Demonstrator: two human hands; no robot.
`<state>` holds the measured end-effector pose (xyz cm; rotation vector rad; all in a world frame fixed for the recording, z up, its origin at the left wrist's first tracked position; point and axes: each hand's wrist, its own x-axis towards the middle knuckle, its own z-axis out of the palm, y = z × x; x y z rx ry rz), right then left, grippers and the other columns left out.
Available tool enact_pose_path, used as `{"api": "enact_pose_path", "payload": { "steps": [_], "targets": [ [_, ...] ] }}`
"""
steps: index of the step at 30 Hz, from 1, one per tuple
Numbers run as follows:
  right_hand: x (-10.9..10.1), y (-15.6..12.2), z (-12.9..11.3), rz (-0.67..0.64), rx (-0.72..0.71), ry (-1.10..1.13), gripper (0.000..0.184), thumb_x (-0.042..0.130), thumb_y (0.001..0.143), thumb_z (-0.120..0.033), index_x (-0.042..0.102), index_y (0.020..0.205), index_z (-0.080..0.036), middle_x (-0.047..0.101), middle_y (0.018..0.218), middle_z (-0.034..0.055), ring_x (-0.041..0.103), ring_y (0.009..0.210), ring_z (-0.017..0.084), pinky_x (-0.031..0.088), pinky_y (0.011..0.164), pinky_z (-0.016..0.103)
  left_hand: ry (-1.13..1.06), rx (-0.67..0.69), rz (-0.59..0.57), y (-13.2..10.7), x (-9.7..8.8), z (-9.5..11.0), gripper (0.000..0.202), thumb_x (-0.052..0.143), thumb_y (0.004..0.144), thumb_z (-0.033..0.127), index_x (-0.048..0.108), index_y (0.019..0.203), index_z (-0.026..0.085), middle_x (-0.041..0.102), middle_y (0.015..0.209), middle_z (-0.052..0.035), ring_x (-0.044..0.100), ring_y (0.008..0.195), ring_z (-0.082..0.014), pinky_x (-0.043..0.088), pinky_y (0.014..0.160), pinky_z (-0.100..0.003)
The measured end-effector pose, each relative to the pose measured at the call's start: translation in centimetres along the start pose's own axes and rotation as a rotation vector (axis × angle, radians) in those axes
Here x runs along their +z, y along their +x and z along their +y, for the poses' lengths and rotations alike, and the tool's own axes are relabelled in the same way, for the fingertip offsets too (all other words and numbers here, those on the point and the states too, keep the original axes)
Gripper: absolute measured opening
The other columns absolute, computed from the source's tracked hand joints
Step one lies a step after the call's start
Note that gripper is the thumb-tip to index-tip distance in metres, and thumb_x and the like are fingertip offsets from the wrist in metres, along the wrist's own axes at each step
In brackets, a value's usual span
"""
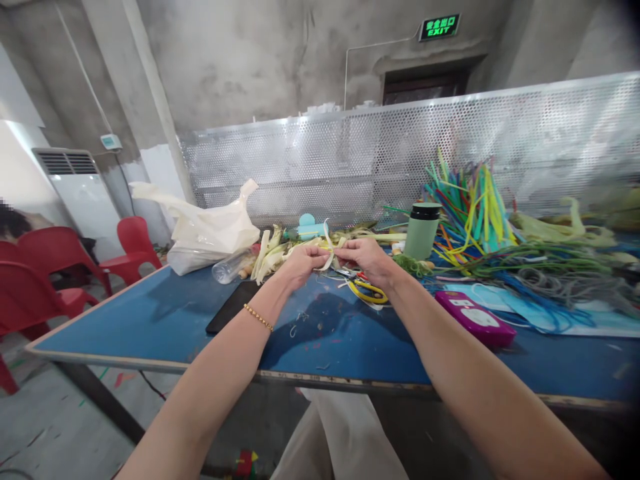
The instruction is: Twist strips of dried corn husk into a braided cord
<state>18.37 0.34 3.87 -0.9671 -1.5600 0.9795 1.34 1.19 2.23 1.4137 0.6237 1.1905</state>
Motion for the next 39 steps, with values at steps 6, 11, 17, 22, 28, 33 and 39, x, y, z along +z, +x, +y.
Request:
{"api": "enact_pose_path", "payload": {
  "steps": [6, 11, 17, 22, 28, 33, 39],
  "targets": [
    [0.1, -0.1, -0.1, -0.117, 0.046, 0.2, 0.039, 0.086, 0.054, -0.042, 0.06, 0.063, -0.014, 0.061, 0.061, 0.0012, 0.052, 0.056, 0.009, 0.038, 0.054, 0.023, -0.013, 0.049, -0.043, 0.4, -0.5, -0.4, 0.023, 0.083, 0.055, 0.021, 0.07, 0.071, 0.01, 0.064, 0.066, -0.0033, 0.051, 0.061, -0.009, 0.037, 0.064, -0.025],
    [0.6, -0.2, -0.3, 0.028, 0.0, -0.026, 0.038, 0.078, 0.066, -0.049, 0.062, 0.066, -0.014, 0.063, 0.062, 0.0041, 0.055, 0.057, 0.011, 0.036, 0.052, 0.024, 0.067, 0.043, 0.085, 0.5, -0.3, -0.4, 0.017, 0.077, 0.059, 0.02, 0.067, 0.069, 0.009, 0.06, 0.061, -0.002, 0.047, 0.054, -0.0077, 0.034, 0.058, -0.024],
    [0.9, 0.2, 0.4, 0.134, -0.124, -0.319, 0.044, 0.074, 0.064, -0.056, 0.061, 0.061, -0.014, 0.057, 0.056, 0.0008, 0.047, 0.054, 0.011, 0.033, 0.052, 0.025, 0.251, 0.141, 0.183, 0.3, 0.1, -0.2, 0.011, 0.071, 0.064, 0.021, 0.066, 0.068, 0.011, 0.055, 0.056, 0.0016, 0.04, 0.052, -0.0067, 0.029, 0.054, -0.023],
    [0.6, 0.4, 0.7, 0.115, -0.153, -0.377, 0.041, 0.073, 0.064, -0.052, 0.062, 0.058, -0.013, 0.054, 0.052, 0.0002, 0.045, 0.052, 0.011, 0.03, 0.05, 0.025, 0.295, 0.135, 0.114, 0.4, -0.2, -0.3, 0.011, 0.068, 0.066, 0.022, 0.066, 0.069, 0.011, 0.053, 0.056, 0.0017, 0.039, 0.053, -0.0071, 0.028, 0.054, -0.023],
    [0.6, -0.3, -0.4, 0.036, -0.062, -0.297, 0.031, 0.072, 0.067, -0.04, 0.061, 0.054, -0.013, 0.058, 0.052, 0.0027, 0.048, 0.051, 0.01, 0.035, 0.052, 0.025, 0.302, 0.191, 0.042, 0.6, -0.7, -0.6, 0.011, 0.068, 0.068, 0.022, 0.064, 0.071, 0.012, 0.051, 0.057, 0.0022, 0.039, 0.054, -0.0078, 0.027, 0.054, -0.023],
    [0.6, -0.7, -1.2, -0.021, 0.01, -0.125, 0.029, 0.073, 0.066, -0.036, 0.06, 0.053, -0.013, 0.061, 0.055, 0.0048, 0.053, 0.054, 0.012, 0.04, 0.054, 0.024, 0.242, 0.232, 0.016, 0.5, -0.7, -0.4, 0.015, 0.073, 0.067, 0.023, 0.065, 0.076, 0.013, 0.05, 0.056, 0.0035, 0.041, 0.056, -0.0077, 0.03, 0.056, -0.022],
    [0.0, -0.2, -0.5, 0.017, -0.065, -0.277, 0.015, 0.068, 0.065, -0.026, 0.063, 0.057, -0.014, 0.06, 0.055, 0.0006, 0.048, 0.053, 0.01, 0.035, 0.053, 0.024, 0.15, 0.127, 0.042, 0.6, -0.7, -0.3, 0.017, 0.074, 0.067, 0.021, 0.068, 0.078, 0.01, 0.058, 0.062, -0.0005, 0.044, 0.054, -0.007, 0.032, 0.056, -0.023]
  ]
}}
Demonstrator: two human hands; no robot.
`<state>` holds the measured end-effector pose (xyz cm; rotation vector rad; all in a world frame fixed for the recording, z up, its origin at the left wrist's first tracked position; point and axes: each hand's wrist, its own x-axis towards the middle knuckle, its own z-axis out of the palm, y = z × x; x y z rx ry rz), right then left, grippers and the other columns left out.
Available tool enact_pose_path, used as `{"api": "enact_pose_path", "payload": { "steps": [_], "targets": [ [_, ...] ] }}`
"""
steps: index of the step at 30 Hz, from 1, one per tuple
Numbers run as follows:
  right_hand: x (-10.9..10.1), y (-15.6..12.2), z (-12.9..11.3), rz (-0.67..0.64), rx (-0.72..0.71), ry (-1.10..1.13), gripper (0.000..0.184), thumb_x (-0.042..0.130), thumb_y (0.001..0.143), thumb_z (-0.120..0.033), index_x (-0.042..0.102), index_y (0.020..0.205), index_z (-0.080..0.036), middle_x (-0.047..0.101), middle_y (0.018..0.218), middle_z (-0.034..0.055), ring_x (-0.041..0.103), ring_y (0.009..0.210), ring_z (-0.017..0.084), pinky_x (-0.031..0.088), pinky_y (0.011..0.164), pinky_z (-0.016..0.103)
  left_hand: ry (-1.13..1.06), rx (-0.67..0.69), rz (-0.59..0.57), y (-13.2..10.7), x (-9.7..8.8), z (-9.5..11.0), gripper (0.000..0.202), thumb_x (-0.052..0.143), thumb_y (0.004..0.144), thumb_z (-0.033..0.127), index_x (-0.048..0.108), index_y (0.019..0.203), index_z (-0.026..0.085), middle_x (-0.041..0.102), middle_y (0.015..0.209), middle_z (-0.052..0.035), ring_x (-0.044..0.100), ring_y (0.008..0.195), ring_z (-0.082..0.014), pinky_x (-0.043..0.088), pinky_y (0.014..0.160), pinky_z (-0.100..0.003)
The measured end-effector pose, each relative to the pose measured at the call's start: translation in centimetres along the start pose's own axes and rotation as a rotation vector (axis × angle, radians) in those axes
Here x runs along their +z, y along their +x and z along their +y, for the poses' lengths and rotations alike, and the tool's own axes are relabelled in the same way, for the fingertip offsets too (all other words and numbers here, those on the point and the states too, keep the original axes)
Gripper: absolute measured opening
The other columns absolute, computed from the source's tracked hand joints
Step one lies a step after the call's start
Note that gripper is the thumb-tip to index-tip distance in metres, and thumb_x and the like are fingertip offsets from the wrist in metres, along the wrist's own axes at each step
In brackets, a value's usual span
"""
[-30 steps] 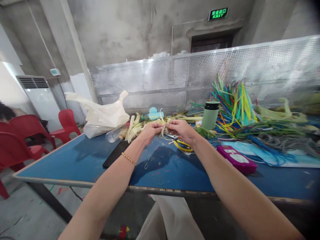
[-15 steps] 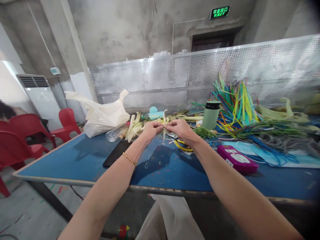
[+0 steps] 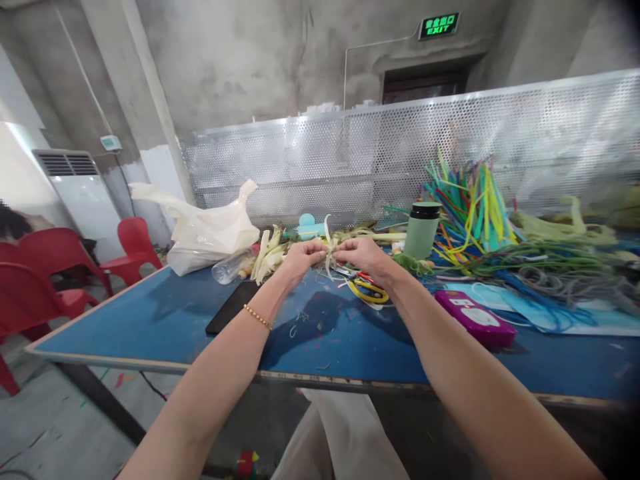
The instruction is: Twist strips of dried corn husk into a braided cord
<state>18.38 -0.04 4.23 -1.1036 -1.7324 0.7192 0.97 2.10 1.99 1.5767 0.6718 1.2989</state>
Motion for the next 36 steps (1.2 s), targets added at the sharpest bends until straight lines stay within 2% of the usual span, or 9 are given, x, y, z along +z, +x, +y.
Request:
{"api": "enact_pose_path", "payload": {
  "steps": [4, 8, 14, 18, 21, 25, 31, 34, 36],
  "targets": [
    [-0.1, 0.3, 0.1, 0.055, 0.006, -0.047, 0.014, 0.065, 0.066, -0.024, 0.063, 0.056, -0.014, 0.06, 0.055, 0.0013, 0.049, 0.054, 0.011, 0.036, 0.054, 0.024, -0.018, -0.043, 0.036, 0.2, -0.1, -0.1, 0.019, 0.073, 0.067, 0.016, 0.069, 0.084, 0.009, 0.062, 0.067, -0.0022, 0.048, 0.055, -0.0069, 0.035, 0.057, -0.023],
    [0.1, 0.4, 0.0, 0.072, 0.073, 0.03, 0.023, 0.068, 0.069, -0.035, 0.065, 0.061, -0.014, 0.066, 0.063, 0.005, 0.055, 0.058, 0.013, 0.039, 0.055, 0.025, 0.029, -0.01, 0.07, 0.2, 0.0, -0.2, 0.022, 0.074, 0.066, 0.016, 0.069, 0.086, 0.01, 0.063, 0.067, -0.002, 0.049, 0.056, -0.0074, 0.035, 0.057, -0.023],
    [0.2, 0.1, 0.2, 0.02, -0.007, -0.017, 0.027, 0.07, 0.067, -0.038, 0.062, 0.057, -0.014, 0.059, 0.054, 0.0021, 0.047, 0.053, 0.01, 0.034, 0.052, 0.024, 0.07, -0.01, 0.043, -0.4, 0.4, 0.5, 0.02, 0.075, 0.064, 0.022, 0.069, 0.08, 0.011, 0.06, 0.062, -0.0002, 0.046, 0.054, -0.0074, 0.032, 0.055, -0.023],
    [0.1, -0.2, -0.1, -0.013, -0.018, -0.068, 0.028, 0.07, 0.068, -0.037, 0.06, 0.055, -0.015, 0.056, 0.053, 0.001, 0.044, 0.052, 0.01, 0.032, 0.05, 0.024, 0.049, -0.028, 0.065, -0.4, 0.4, 0.8, 0.02, 0.077, 0.06, 0.026, 0.066, 0.069, 0.012, 0.054, 0.055, 0.0018, 0.04, 0.05, -0.0062, 0.028, 0.051, -0.023],
    [0.0, 0.0, -0.1, 0.002, -0.014, -0.065, 0.026, 0.068, 0.069, -0.035, 0.06, 0.055, -0.015, 0.057, 0.053, 0.0007, 0.044, 0.052, 0.009, 0.033, 0.052, 0.024, -0.011, -0.085, 0.101, -0.1, 0.2, 0.7, 0.019, 0.076, 0.057, 0.026, 0.063, 0.061, 0.012, 0.051, 0.051, 0.0024, 0.039, 0.048, -0.0063, 0.028, 0.049, -0.024],
    [0.0, 0.2, -0.1, 0.055, 0.009, -0.051, 0.021, 0.067, 0.067, -0.03, 0.061, 0.055, -0.015, 0.059, 0.054, 0.0015, 0.046, 0.053, 0.01, 0.035, 0.055, 0.025, 0.009, -0.143, 0.165, 0.0, 0.1, 0.5, 0.014, 0.071, 0.056, 0.022, 0.063, 0.061, 0.013, 0.055, 0.056, 0.0008, 0.045, 0.051, -0.0078, 0.03, 0.049, -0.023],
    [-0.1, 0.5, 0.2, 0.097, 0.047, -0.02, 0.017, 0.066, 0.066, -0.029, 0.065, 0.059, -0.013, 0.061, 0.055, 0.0027, 0.05, 0.053, 0.011, 0.038, 0.055, 0.025, 0.183, -0.181, 0.072, -0.4, -0.4, 0.9, 0.005, 0.065, 0.062, 0.017, 0.063, 0.063, 0.012, 0.057, 0.059, -0.0008, 0.048, 0.053, -0.009, 0.036, 0.053, -0.024],
    [-0.2, 0.8, 0.6, 0.111, 0.058, -0.005, 0.017, 0.067, 0.065, -0.03, 0.065, 0.06, -0.014, 0.062, 0.055, 0.0033, 0.052, 0.053, 0.012, 0.04, 0.055, 0.025, 0.38, -0.125, 0.191, -0.2, -0.8, 1.3, 0.003, 0.065, 0.066, 0.015, 0.066, 0.066, 0.012, 0.061, 0.062, -0.0036, 0.052, 0.058, -0.0122, 0.038, 0.057, -0.025],
    [-0.3, 0.9, 0.9, 0.105, 0.051, -0.02, 0.017, 0.068, 0.064, -0.03, 0.065, 0.058, -0.014, 0.061, 0.054, 0.0029, 0.051, 0.053, 0.012, 0.039, 0.055, 0.026, 0.511, 0.038, 0.304, -0.1, -0.9, 1.5, 0.005, 0.066, 0.069, 0.016, 0.069, 0.069, 0.013, 0.065, 0.068, -0.0055, 0.055, 0.066, -0.0145, 0.041, 0.063, -0.027]
  ]
}}
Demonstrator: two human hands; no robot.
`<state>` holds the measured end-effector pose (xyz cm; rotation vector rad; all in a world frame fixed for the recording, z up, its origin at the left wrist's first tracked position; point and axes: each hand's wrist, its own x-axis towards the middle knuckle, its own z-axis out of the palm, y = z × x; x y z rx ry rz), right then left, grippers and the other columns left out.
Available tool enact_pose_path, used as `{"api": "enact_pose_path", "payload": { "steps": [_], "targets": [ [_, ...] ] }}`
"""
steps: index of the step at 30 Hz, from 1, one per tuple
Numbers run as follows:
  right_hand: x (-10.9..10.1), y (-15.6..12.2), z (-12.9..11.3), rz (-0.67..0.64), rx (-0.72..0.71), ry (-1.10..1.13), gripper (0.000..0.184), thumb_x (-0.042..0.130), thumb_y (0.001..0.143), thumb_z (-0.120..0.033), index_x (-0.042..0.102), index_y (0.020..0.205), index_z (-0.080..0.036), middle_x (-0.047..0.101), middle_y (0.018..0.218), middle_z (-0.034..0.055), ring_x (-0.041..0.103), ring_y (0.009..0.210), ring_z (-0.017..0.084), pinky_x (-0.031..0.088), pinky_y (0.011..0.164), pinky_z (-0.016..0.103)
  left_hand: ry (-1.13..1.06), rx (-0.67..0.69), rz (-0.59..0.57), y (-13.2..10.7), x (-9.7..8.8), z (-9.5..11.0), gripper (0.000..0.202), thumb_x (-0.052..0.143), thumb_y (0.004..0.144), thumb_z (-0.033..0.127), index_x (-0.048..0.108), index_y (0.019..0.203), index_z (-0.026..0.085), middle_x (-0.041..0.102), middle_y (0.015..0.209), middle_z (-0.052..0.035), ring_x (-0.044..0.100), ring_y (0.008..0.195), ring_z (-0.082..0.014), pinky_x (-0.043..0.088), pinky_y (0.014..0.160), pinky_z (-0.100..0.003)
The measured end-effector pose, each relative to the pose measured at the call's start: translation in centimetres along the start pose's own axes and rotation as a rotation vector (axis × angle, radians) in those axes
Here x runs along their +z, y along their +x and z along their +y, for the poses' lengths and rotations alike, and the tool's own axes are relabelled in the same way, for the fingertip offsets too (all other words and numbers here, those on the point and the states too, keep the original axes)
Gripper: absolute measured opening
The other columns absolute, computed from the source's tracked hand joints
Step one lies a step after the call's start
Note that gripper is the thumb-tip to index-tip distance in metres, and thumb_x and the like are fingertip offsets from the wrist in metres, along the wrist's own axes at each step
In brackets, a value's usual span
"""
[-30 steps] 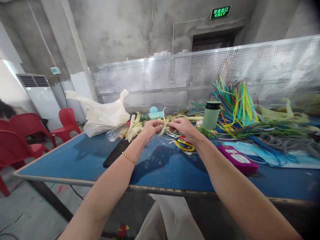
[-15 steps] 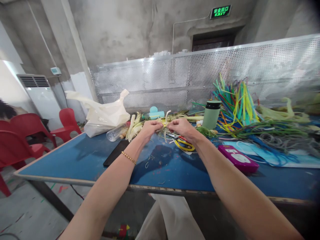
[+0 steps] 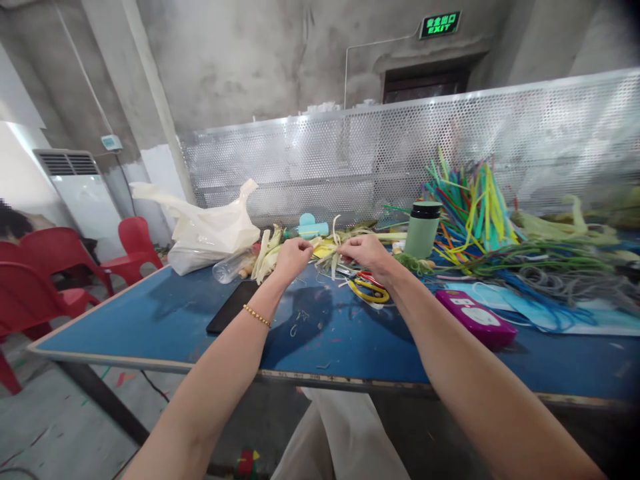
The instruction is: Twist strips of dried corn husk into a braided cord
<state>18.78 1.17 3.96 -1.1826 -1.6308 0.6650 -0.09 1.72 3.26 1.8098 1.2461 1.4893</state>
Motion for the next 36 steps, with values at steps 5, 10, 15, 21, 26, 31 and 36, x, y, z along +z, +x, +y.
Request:
{"api": "enact_pose_path", "payload": {
  "steps": [5, 10, 15, 21, 26, 31, 36],
  "targets": [
    [0.0, 0.0, 0.1, -0.039, -0.036, -0.08, 0.018, 0.065, 0.065, -0.028, 0.063, 0.054, -0.014, 0.058, 0.051, 0.0017, 0.048, 0.05, 0.011, 0.036, 0.052, 0.025, -0.148, 0.178, -0.235, -0.2, 0.8, 0.2, 0.018, 0.068, 0.076, 0.026, 0.074, 0.087, 0.014, 0.071, 0.088, -0.0076, 0.059, 0.079, -0.0167, 0.044, 0.075, -0.028],
    [0.1, -0.5, -0.4, -0.042, -0.03, -0.126, 0.021, 0.063, 0.066, -0.029, 0.058, 0.05, -0.015, 0.055, 0.048, 0.0007, 0.044, 0.048, 0.01, 0.032, 0.05, 0.025, -0.172, 0.105, -0.37, -0.5, 1.3, -0.6, 0.007, 0.068, 0.072, 0.018, 0.073, 0.071, 0.014, 0.066, 0.068, -0.0033, 0.052, 0.063, -0.0122, 0.041, 0.065, -0.026],
    [0.2, -1.2, -0.9, -0.087, -0.037, -0.189, 0.026, 0.062, 0.068, -0.031, 0.055, 0.048, -0.016, 0.049, 0.047, -0.0017, 0.038, 0.047, 0.009, 0.027, 0.048, 0.026, -0.196, 0.035, -0.391, -0.5, 1.0, -0.5, 0.006, 0.068, 0.069, 0.015, 0.073, 0.072, 0.013, 0.063, 0.061, -0.0015, 0.05, 0.058, -0.011, 0.039, 0.061, -0.025],
    [0.1, -0.9, -0.6, -0.063, -0.097, -0.162, 0.035, 0.061, 0.075, -0.043, 0.057, 0.053, -0.016, 0.055, 0.051, 0.0012, 0.044, 0.05, 0.011, 0.032, 0.051, 0.026, -0.373, -0.061, -0.285, -0.5, 1.0, -0.3, 0.013, 0.076, 0.063, 0.021, 0.071, 0.069, 0.011, 0.064, 0.061, -0.003, 0.05, 0.056, -0.0098, 0.038, 0.058, -0.024],
    [0.3, -0.4, -0.5, 0.071, -0.277, -0.215, 0.019, 0.062, 0.073, -0.034, 0.066, 0.07, -0.015, 0.065, 0.066, 0.0044, 0.055, 0.062, 0.015, 0.04, 0.059, 0.026, -0.496, -0.149, -0.307, -0.3, 0.8, -0.5, 0.02, 0.078, 0.063, 0.026, 0.068, 0.067, 0.01, 0.063, 0.058, -0.0046, 0.046, 0.048, -0.0077, 0.032, 0.051, -0.024],
    [0.8, -1.0, -1.2, 0.049, -0.353, -0.27, 0.016, 0.062, 0.073, -0.031, 0.068, 0.073, -0.015, 0.068, 0.071, 0.0053, 0.057, 0.065, 0.016, 0.041, 0.063, 0.025, -0.614, -0.242, -0.276, -0.2, 1.0, -0.4, 0.016, 0.078, 0.06, 0.017, 0.068, 0.069, 0.01, 0.063, 0.062, -0.0048, 0.051, 0.053, -0.009, 0.033, 0.052, -0.024],
    [1.0, -1.4, -1.4, -0.046, -0.299, -0.35, 0.027, 0.061, 0.075, -0.038, 0.067, 0.062, -0.015, 0.061, 0.058, 0.0018, 0.051, 0.057, 0.013, 0.034, 0.056, 0.025, -0.679, -0.215, -0.211, -0.3, 1.5, -0.7, 0.02, 0.079, 0.056, 0.015, 0.068, 0.072, 0.01, 0.062, 0.064, -0.0026, 0.05, 0.056, -0.0076, 0.033, 0.055, -0.024]
  ]
}}
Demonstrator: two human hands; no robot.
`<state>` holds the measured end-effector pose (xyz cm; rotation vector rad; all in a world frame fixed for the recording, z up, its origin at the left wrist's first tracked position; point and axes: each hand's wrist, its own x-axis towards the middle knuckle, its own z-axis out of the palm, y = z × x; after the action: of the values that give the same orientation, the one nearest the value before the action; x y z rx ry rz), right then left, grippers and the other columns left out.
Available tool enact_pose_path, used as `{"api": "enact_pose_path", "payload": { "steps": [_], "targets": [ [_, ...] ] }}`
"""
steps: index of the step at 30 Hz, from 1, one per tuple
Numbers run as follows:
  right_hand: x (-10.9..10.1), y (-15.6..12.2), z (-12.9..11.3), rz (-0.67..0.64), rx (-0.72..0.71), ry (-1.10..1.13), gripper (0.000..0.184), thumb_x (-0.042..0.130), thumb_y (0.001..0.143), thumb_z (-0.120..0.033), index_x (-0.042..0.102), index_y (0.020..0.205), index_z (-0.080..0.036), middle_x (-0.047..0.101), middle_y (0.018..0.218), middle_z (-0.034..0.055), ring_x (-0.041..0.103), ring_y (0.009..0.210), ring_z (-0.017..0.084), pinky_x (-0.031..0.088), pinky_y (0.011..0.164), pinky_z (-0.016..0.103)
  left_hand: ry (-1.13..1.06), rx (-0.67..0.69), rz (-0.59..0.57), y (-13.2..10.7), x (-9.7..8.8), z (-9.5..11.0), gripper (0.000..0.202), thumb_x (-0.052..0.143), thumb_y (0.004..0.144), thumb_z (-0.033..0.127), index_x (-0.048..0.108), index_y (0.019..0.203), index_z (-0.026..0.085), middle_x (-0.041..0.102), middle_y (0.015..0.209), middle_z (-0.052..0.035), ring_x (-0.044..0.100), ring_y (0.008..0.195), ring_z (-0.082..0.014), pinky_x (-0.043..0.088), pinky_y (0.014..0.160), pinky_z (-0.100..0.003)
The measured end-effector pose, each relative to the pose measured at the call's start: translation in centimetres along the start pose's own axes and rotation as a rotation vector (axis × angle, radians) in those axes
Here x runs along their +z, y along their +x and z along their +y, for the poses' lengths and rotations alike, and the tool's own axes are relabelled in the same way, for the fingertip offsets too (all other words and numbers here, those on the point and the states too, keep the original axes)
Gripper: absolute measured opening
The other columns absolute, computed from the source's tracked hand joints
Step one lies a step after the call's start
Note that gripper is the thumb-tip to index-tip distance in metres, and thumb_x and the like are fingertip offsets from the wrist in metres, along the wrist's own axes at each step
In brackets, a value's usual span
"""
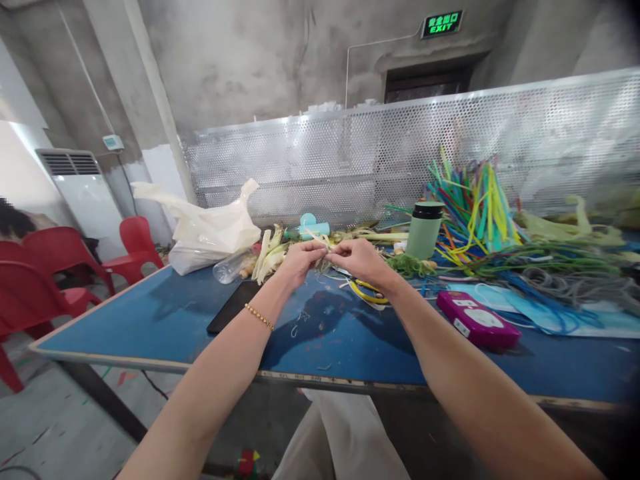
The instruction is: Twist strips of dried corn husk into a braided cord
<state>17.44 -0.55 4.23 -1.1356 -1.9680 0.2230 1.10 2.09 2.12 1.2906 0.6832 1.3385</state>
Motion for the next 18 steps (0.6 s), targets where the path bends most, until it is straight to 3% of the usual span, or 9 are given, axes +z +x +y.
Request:
{"api": "enact_pose_path", "payload": {
  "steps": [6, 12, 14, 18],
  "targets": [
    [0.3, 0.0, -0.1, 0.02, -0.016, -0.024, 0.018, 0.058, 0.07, -0.027, 0.062, 0.057, -0.015, 0.057, 0.055, 0.0004, 0.048, 0.056, 0.012, 0.033, 0.056, 0.025, 0.01, 0.018, -0.011, 0.0, 0.1, -0.3, 0.018, 0.079, 0.056, 0.015, 0.068, 0.07, 0.01, 0.061, 0.062, -0.0016, 0.046, 0.054, -0.0064, 0.031, 0.054, -0.024],
    [0.1, -0.1, -0.1, -0.074, -0.03, 0.107, 0.022, 0.055, 0.072, -0.03, 0.06, 0.057, -0.014, 0.053, 0.056, -0.0005, 0.044, 0.055, 0.011, 0.031, 0.054, 0.024, -0.057, -0.011, -0.038, -0.5, 0.6, 0.3, 0.02, 0.077, 0.054, 0.008, 0.069, 0.073, 0.01, 0.064, 0.066, -0.0025, 0.053, 0.058, -0.0084, 0.038, 0.06, -0.024],
    [0.0, 0.1, 0.1, 0.0, -0.012, 0.079, 0.027, 0.055, 0.075, -0.032, 0.059, 0.055, -0.014, 0.049, 0.052, -0.0011, 0.041, 0.053, 0.01, 0.029, 0.052, 0.025, -0.044, -0.009, -0.035, -0.6, 0.7, 0.4, 0.018, 0.076, 0.056, 0.009, 0.068, 0.072, 0.009, 0.063, 0.064, -0.0019, 0.052, 0.056, -0.0081, 0.037, 0.059, -0.023],
    [-0.4, 0.7, 0.9, 0.296, 0.045, 0.053, 0.027, 0.055, 0.078, -0.033, 0.067, 0.064, -0.012, 0.054, 0.054, 0.0011, 0.044, 0.054, 0.012, 0.032, 0.054, 0.026, 0.039, 0.014, -0.024, -0.8, 0.8, 0.5, 0.012, 0.069, 0.062, 0.009, 0.067, 0.074, 0.01, 0.06, 0.061, -0.0005, 0.047, 0.052, -0.0063, 0.032, 0.054, -0.022]
  ]
}}
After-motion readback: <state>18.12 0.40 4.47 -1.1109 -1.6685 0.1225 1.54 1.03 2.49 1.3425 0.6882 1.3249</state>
